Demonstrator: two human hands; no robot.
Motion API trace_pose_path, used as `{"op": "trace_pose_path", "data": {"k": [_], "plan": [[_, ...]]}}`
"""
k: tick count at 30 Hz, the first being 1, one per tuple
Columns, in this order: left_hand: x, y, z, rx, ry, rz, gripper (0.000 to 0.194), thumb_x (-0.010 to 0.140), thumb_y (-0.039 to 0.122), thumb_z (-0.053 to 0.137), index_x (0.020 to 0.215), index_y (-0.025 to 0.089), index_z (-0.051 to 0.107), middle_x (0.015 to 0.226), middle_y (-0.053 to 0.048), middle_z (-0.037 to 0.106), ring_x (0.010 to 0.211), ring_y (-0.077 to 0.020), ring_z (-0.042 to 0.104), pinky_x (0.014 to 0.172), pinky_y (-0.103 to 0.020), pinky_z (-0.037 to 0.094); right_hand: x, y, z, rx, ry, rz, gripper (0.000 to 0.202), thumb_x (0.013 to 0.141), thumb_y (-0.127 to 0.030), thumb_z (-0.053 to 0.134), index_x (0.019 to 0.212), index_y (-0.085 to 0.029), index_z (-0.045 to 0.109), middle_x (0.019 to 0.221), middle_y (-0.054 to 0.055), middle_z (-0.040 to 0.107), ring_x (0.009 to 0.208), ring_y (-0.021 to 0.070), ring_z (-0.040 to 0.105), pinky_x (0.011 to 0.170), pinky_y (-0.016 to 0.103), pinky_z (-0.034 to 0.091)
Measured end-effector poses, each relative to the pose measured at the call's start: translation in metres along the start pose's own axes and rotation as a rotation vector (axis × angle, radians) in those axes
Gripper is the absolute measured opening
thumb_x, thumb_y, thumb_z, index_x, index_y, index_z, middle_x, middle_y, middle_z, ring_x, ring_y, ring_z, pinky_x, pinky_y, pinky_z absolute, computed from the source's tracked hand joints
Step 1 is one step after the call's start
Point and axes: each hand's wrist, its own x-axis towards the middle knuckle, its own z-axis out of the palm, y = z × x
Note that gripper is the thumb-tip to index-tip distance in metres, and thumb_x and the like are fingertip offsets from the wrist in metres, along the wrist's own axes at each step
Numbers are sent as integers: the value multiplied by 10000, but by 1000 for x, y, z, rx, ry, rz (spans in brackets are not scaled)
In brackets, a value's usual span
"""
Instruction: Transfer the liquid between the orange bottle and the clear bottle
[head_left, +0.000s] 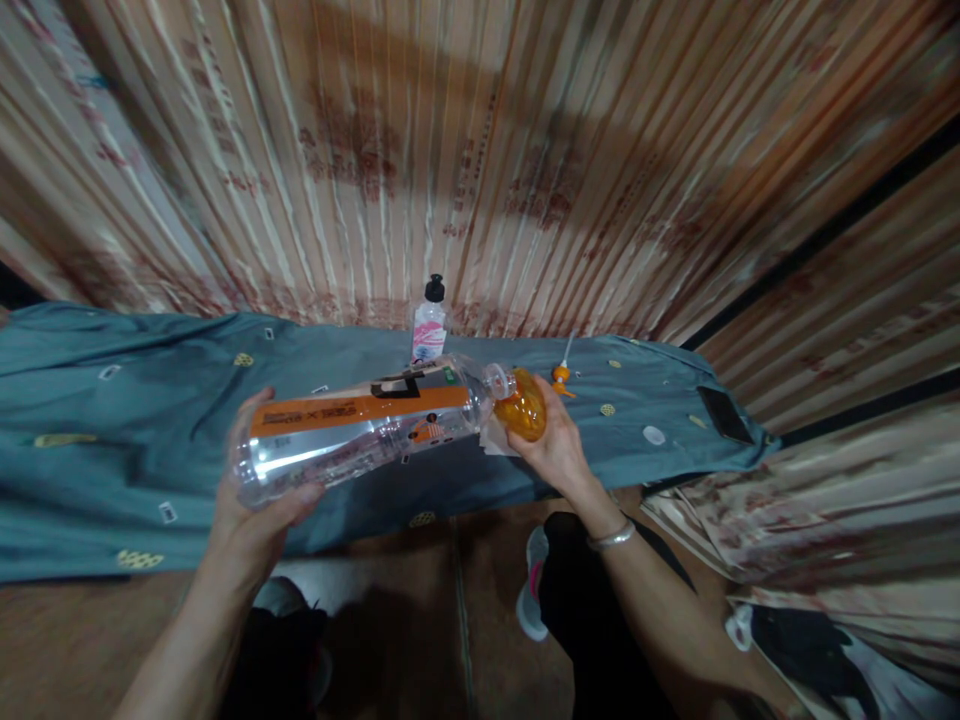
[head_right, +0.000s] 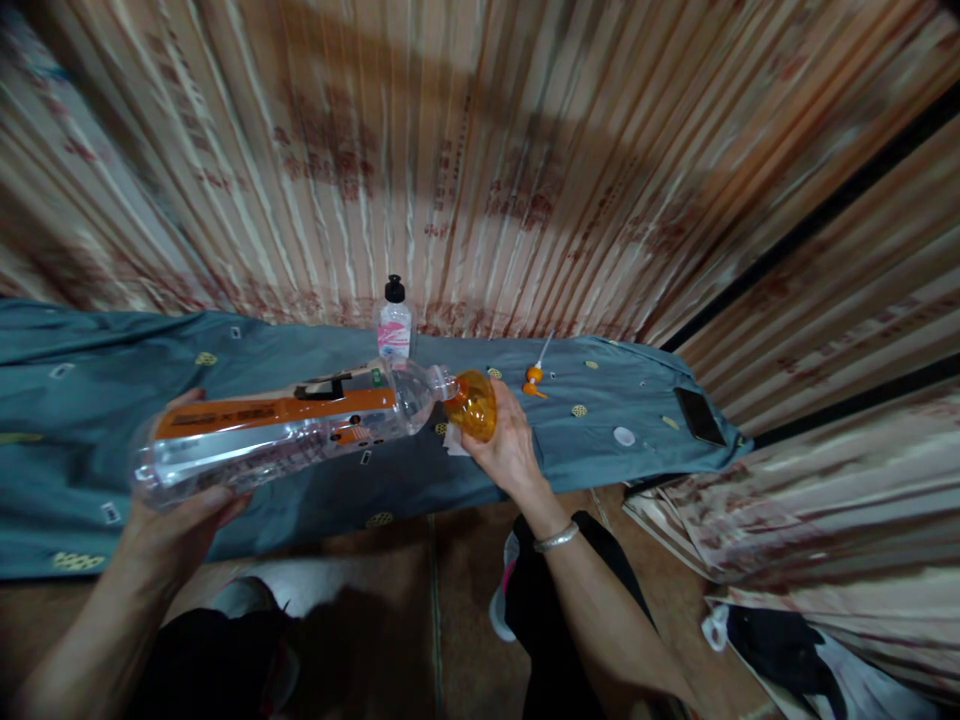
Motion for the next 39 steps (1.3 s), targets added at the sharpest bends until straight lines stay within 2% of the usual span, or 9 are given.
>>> {"op": "trace_pose_path", "data": {"k": [6,12,18,27,33,39], "plan": [[-2,2,-1,-44,0,-83,1139,449,316,1072,1505,366,648,1296,-31,726,1033,-215,667,587,-144,536,0,0,-1,15,-20,-20,868,807,-367,788,1584,-162,460,1562,199,651,1472,353,628,1255,564,518],[-4,6,3,-46,28,-106,1114,442,327,1072,1478,362,663,1242,-27,734,973,-208,666,584,-158,548,-1,1,0,0,-13,-23,884,803,-366,790,1595,-173,447,1568,189,646,1477,353,620,1260,572,511],[-4,9,7,-50,47,-101,1108,410,333,1067,1444,333,669,1175,-22,730,908,-197,659,557,-160,533,-1,2,1,-11,-17,-9,884,793,-362,784,1591,-184,449,1569,184,644,1481,356,615,1262,575,503],[-4,10,4,-32,28,-91,1029,464,314,1059,1420,356,679,1211,-16,725,935,-197,654,596,-167,542,0,0,0,-3,-32,5,881,799,-367,795,1589,-187,451,1564,185,647,1479,359,616,1267,575,495],[-3,9,3,-37,23,-86,1086,441,330,1066,1448,333,659,1191,-32,728,900,-196,655,564,-166,531,0,1,0,-4,-33,-7,887,797,-373,801,1590,-180,455,1569,191,644,1481,356,616,1263,579,503],[-4,11,2,-38,27,-89,1055,458,324,1074,1434,339,675,1203,-22,717,916,-183,649,630,-171,560,0,1,0,-2,-33,-25,888,793,-353,795,1589,-157,456,1569,203,642,1479,361,618,1256,583,512]]}}
